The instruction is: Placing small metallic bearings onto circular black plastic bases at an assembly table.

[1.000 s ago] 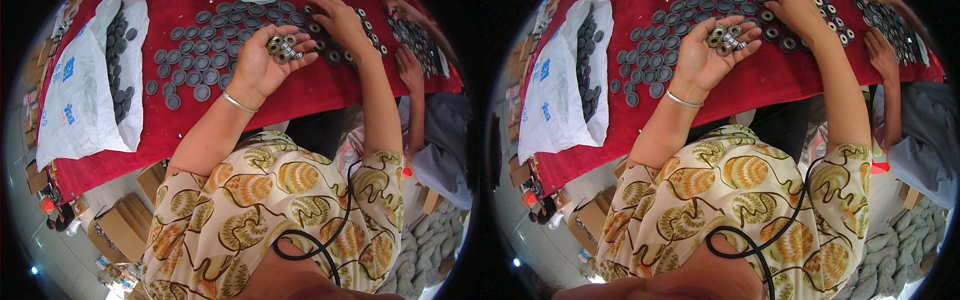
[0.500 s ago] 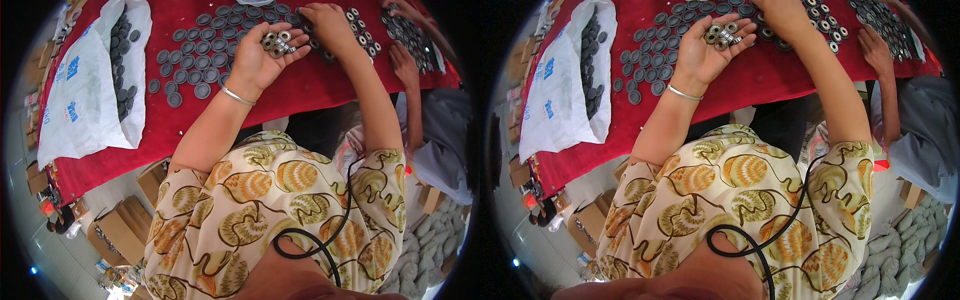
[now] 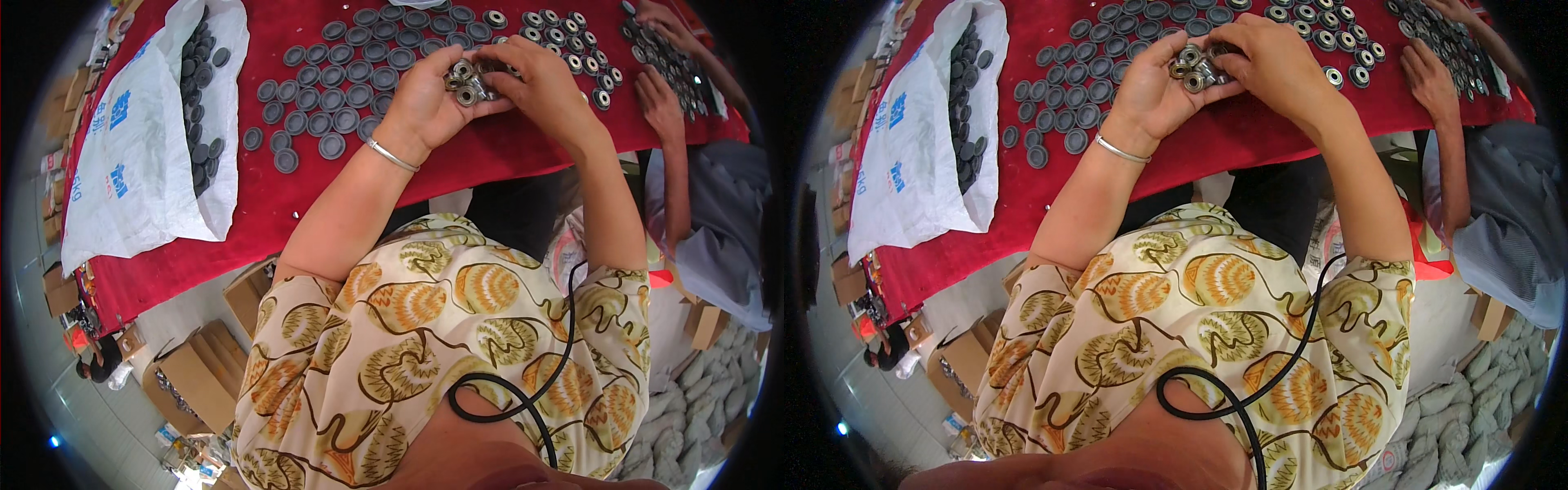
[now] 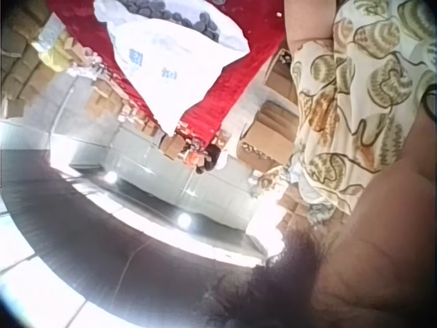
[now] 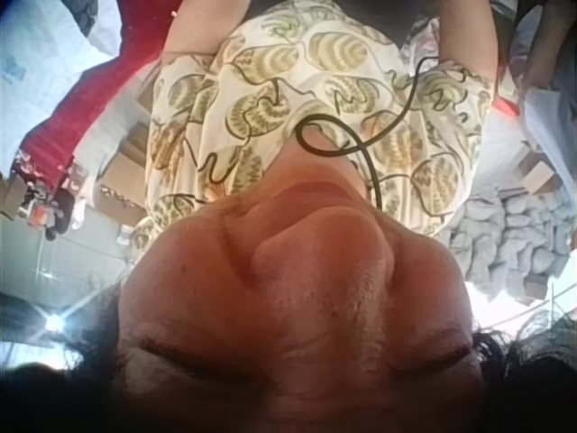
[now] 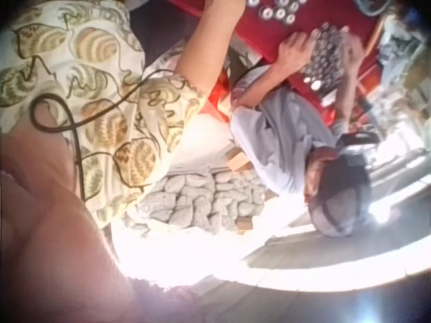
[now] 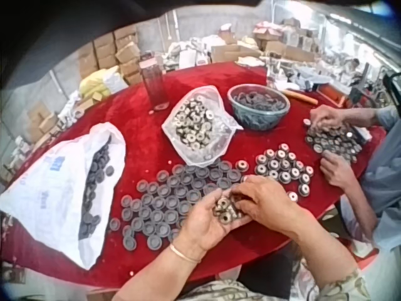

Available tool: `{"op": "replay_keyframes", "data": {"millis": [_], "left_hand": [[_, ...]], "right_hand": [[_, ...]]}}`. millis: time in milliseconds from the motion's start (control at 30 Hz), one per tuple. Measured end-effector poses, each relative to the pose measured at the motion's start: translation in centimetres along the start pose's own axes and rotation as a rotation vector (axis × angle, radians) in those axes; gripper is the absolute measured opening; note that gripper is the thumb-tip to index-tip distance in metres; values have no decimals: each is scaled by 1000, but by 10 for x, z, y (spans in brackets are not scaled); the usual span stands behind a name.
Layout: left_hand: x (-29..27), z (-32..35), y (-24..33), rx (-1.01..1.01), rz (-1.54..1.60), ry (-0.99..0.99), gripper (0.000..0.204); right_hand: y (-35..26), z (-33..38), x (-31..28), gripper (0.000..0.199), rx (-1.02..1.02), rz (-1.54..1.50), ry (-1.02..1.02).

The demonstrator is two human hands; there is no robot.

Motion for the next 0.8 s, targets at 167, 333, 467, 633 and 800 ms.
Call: {"op": "replay_keyframes", "data": {"millis": [167, 333, 467, 633, 800], "left_hand": [[4, 2, 2, 42, -41, 95, 43], [10, 7, 5, 112, 32, 178, 50], [14, 8, 4, 87, 19, 170, 52], [14, 10, 5, 87, -4, 137, 51], [15, 11, 3, 87, -2, 134, 51]], "right_hand": [[8, -8, -5, 26, 38, 4, -144], [37, -48, -10, 25, 41, 205, -4], [48, -74, 9, 24, -29, 271, -25], [53, -79, 26, 25, -84, 418, -42], [58, -76, 27, 19, -36, 405, -105]]}}
Point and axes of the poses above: each hand's wrist, its own z-axis away from the middle knuckle, its own x-axis out of the palm, y = z × x, the point moved 3 cm from there along -z, towards the middle knuckle, and after that the axes turned 6 degrees about -x, right-handed, at the moved point
